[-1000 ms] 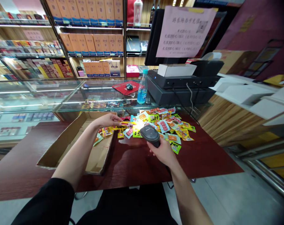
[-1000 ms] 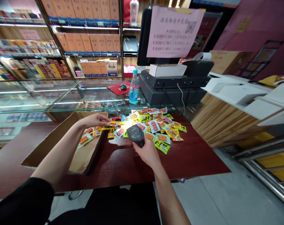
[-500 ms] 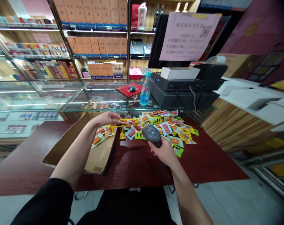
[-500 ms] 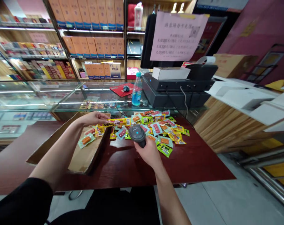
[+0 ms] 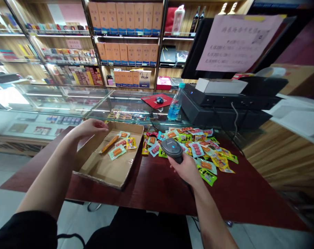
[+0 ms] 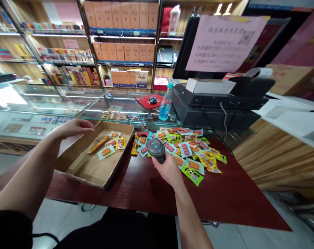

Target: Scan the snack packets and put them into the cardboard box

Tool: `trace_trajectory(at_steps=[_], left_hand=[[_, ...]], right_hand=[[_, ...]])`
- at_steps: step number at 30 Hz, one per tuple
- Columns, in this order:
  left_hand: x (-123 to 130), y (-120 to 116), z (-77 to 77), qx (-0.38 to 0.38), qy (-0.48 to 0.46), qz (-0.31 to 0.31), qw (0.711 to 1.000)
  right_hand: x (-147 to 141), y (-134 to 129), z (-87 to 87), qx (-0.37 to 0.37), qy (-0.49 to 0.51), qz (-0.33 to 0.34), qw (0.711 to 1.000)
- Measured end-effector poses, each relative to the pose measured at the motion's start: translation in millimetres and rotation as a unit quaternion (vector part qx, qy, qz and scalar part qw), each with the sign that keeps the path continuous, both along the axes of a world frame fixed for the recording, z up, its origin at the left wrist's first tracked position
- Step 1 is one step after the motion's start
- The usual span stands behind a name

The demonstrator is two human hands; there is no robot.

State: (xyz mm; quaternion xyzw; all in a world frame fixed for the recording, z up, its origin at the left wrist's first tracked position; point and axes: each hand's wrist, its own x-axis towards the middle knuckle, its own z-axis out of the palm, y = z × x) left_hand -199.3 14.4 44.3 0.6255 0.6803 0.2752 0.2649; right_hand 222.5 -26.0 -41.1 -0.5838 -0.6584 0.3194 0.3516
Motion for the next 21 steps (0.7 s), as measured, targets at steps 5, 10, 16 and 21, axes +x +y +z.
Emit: trace_trajectory(at_steps=[5, 10, 16, 21], left_hand=[[43.0, 21.2, -14.1, -0.019, 0.009, -0.082, 0.996], [130.3, 42.1, -22.3, 0.003, 0.015, -0.200, 0.980], [230.1, 60.9, -57.1, 0.023, 0.144, -0.307, 0.940], [261.6, 69.2, -107.1, 0.033, 0.237, -0.295, 0.925]], right_hand=[[3.3, -0.8, 2.0, -0.013, 0.005, -0.017, 1.000], [19.6, -5.2, 0.4, -0.030, 0.016, -0.051, 0.998], [40.4, -11.3, -3.8, -0.015, 0.007, -0.093, 0.996], [48.1, -15.0, -9.1, 0.005, -0.008, -0.101, 0.995]])
